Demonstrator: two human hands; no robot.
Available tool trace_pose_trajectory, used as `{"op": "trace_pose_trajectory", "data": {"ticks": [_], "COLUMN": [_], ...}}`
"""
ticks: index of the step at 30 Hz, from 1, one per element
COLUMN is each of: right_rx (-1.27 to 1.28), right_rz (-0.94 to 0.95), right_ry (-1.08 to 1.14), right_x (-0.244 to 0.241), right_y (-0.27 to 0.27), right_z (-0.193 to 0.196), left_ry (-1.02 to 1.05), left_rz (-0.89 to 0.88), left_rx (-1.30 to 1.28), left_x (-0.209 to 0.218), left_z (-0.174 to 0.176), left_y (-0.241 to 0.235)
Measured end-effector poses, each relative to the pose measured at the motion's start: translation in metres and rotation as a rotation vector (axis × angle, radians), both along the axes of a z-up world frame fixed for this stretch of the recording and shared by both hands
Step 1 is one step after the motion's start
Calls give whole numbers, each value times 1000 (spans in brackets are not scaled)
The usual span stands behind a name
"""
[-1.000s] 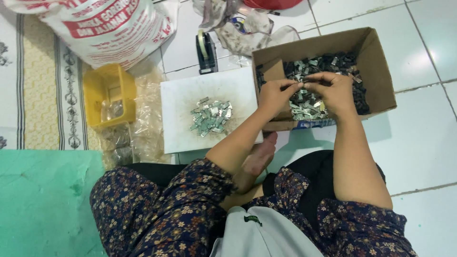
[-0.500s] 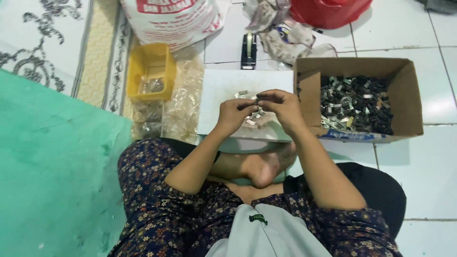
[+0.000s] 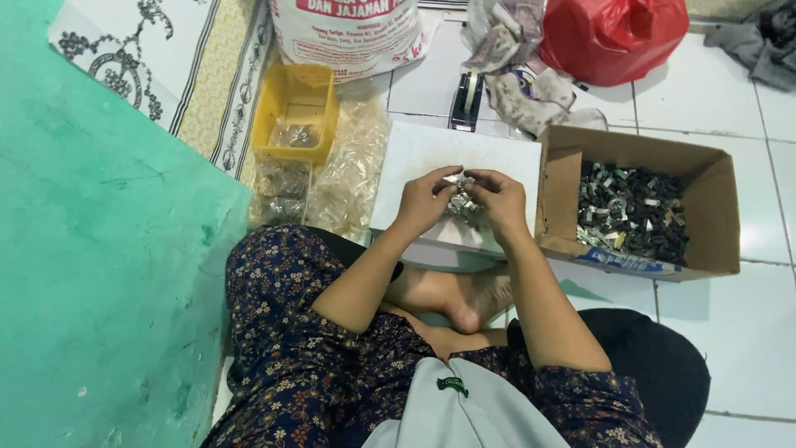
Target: The person sits on the floor and sorts small electronic components from a cardboard box onto a white board. They then place the sorted components into small plastic bags and set the filled bags aside in a yellow container.
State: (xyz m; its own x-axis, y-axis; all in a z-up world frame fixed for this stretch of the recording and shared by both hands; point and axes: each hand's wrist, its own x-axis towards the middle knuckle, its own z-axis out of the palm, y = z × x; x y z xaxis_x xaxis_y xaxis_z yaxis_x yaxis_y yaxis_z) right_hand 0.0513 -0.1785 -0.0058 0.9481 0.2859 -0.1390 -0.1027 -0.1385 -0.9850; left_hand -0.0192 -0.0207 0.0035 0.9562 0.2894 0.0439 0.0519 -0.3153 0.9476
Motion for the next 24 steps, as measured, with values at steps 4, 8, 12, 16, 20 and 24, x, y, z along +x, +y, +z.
{"op": "trace_pose_trajectory", "data": {"ticks": [4,8,12,16,20,24], "right_rx": [15,-131,-207,-185,-190,-168], "right_rz": [-7,36,-11,-23,-53,-16], "right_ry": [-18,-81,-116,-85,-67,-85], "right_x": [3,20,28,15,14,12], "right_y": [-2,-13,-28,-31,-38,-34], "right_z": [13,-11,-24,-12,-12,-11], "left_ry": [-25,10,88,42,39,63], "left_rz": [4,5,-31,0,14,24], "left_rx": [28,169,265,270,281,228], "left_x": [8,12,-3,8,2,-2], "left_z": [-2,-18,0,-13,-4,0], "left_y": [2,11,15,19,19,29]}}
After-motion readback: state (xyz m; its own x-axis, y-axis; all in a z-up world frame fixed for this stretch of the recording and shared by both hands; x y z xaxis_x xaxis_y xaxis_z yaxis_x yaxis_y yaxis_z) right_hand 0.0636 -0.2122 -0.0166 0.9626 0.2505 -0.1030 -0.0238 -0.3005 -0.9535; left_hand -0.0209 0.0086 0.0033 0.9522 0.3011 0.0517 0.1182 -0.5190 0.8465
